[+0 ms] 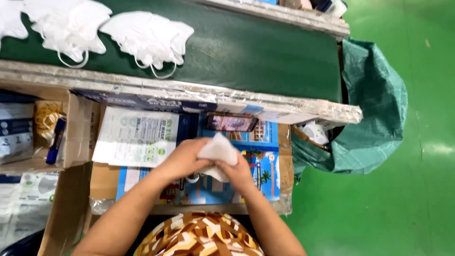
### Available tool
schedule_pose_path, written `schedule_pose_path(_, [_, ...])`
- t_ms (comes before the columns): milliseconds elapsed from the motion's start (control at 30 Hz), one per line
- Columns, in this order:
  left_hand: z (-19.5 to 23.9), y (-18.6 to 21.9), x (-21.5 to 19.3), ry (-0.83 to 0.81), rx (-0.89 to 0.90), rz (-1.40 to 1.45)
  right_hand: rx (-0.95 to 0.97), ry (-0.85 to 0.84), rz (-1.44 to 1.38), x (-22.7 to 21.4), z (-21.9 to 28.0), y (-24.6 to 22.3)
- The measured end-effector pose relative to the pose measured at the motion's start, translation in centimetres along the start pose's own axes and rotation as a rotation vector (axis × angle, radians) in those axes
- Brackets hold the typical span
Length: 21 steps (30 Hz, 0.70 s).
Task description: The person packs white face masks into printed plastic pouches at a workbench. They take a mask from the conveyor, insert it with a paper insert into a blue pouch, press the pouch closed, and place the finished pack on the conveyor beside the other masks.
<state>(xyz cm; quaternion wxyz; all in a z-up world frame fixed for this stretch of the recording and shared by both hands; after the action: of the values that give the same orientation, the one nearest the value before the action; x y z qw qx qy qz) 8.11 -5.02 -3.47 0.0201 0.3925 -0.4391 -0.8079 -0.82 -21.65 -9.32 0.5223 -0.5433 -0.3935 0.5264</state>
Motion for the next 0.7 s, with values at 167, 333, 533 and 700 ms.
schedule_pose_path(167, [-0.5,-2.7,0.8,0.146,0.311,0.337,0.312,-0.03,-0.325,-2.3,0.2,-0.1])
schedule_pose_path(333, [1.4,-1.8,2.6,-0.254,0.048,0.906,0.33,-0.148,-0.456,-2.1,0.9,-0.6])
schedule_pose_path(533, [4.3,-2.0,1.6,-0.186,-0.047,1.089,0.349,-0.269,-0.423,-0.6,1.2,-1.7])
schedule_pose_path(700, [4.9,-4.0,2.3,-0.152,-0.118,1.052,0.352,-0.319,-0.515,0.6,0.7,-1.7])
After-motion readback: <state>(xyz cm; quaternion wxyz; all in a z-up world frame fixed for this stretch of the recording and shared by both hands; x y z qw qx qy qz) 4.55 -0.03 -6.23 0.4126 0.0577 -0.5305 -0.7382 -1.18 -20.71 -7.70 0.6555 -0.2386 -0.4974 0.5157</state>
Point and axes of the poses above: each hand's wrist, its own z-axis away from the middle knuckle, its own x-axis out of the palm, y = z × x, the point moved 6 cm from there along -z, towards the middle knuckle, and after that the axes turned 1 degree about -x, right-handed, at the moved point
